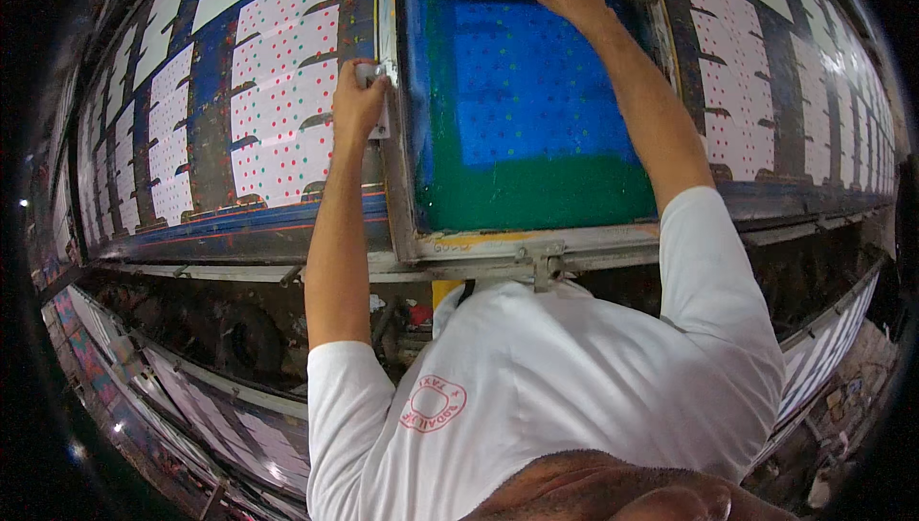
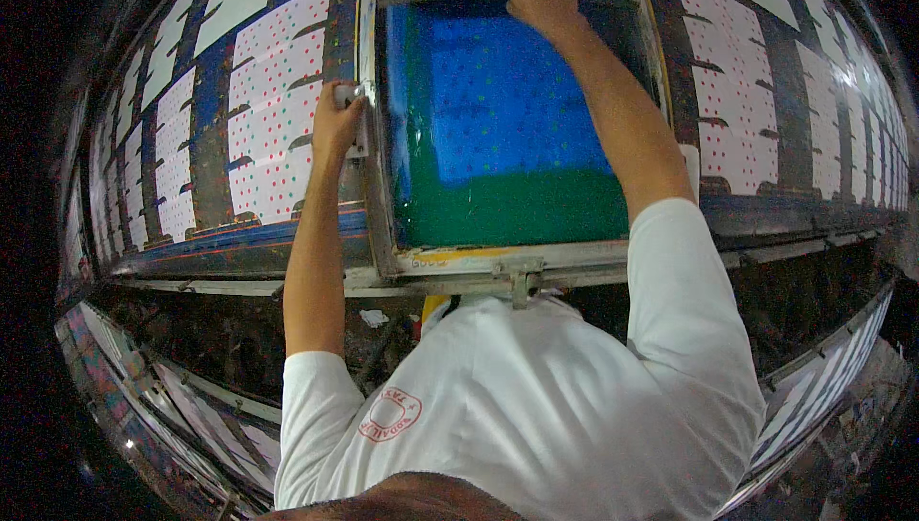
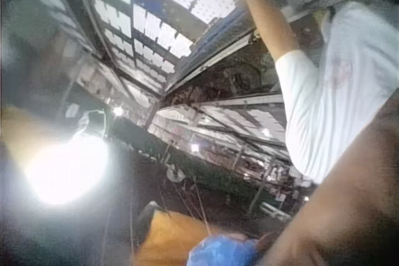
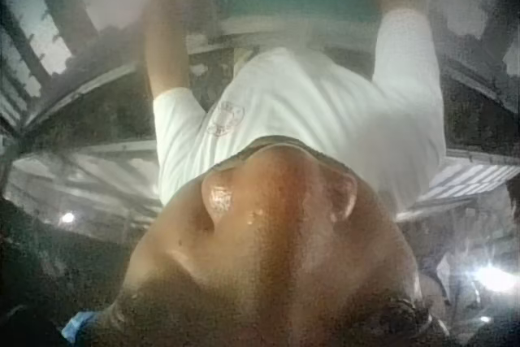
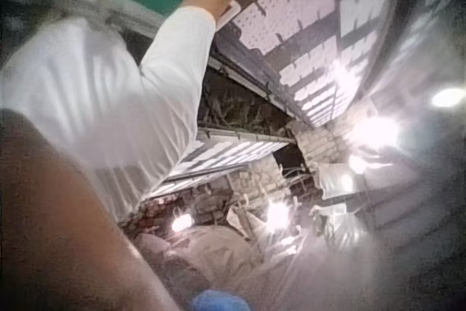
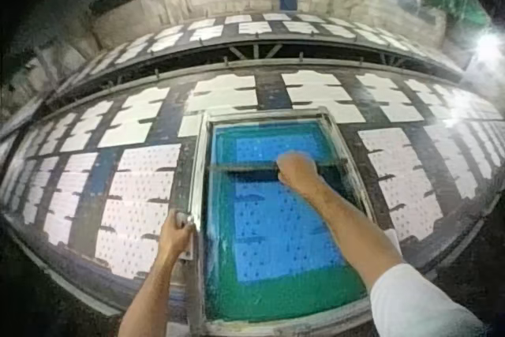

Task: The person repeatedly pulls a squeegee across a screen-printing frame to apply blue ink onto sheets of paper arranged on a flatbed press. The person repositions the frame between passes and continues the same motion throughout the clip.

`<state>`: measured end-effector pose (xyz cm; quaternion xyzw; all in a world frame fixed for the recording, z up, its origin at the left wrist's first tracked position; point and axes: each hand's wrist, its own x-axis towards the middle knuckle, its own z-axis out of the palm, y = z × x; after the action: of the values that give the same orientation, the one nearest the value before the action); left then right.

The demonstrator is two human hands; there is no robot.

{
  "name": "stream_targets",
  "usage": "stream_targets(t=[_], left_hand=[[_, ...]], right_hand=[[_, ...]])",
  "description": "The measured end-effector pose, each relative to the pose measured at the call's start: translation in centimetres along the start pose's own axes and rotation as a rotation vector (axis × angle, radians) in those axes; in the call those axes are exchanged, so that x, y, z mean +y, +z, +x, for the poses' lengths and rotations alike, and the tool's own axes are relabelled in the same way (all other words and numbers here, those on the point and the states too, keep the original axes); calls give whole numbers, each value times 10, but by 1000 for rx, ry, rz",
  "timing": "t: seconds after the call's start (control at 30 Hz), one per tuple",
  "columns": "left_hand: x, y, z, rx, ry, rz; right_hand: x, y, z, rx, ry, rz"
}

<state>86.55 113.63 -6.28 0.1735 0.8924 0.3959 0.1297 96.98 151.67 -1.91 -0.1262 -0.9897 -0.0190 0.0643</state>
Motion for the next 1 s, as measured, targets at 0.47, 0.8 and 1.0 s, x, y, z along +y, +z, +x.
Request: stream_targets(t=[0.47, 0.8, 1.0], left_hand=[[8, -2, -2, -10, -113, 10], [-1, -1, -3, -27, -125, -78], [-1, 0, -2, -29, -107, -28]], right_hand=[[36, 35, 59, 109, -81, 40], [82, 25, 117, 205, -108, 11], [99, 38, 151, 218, -57, 7]])
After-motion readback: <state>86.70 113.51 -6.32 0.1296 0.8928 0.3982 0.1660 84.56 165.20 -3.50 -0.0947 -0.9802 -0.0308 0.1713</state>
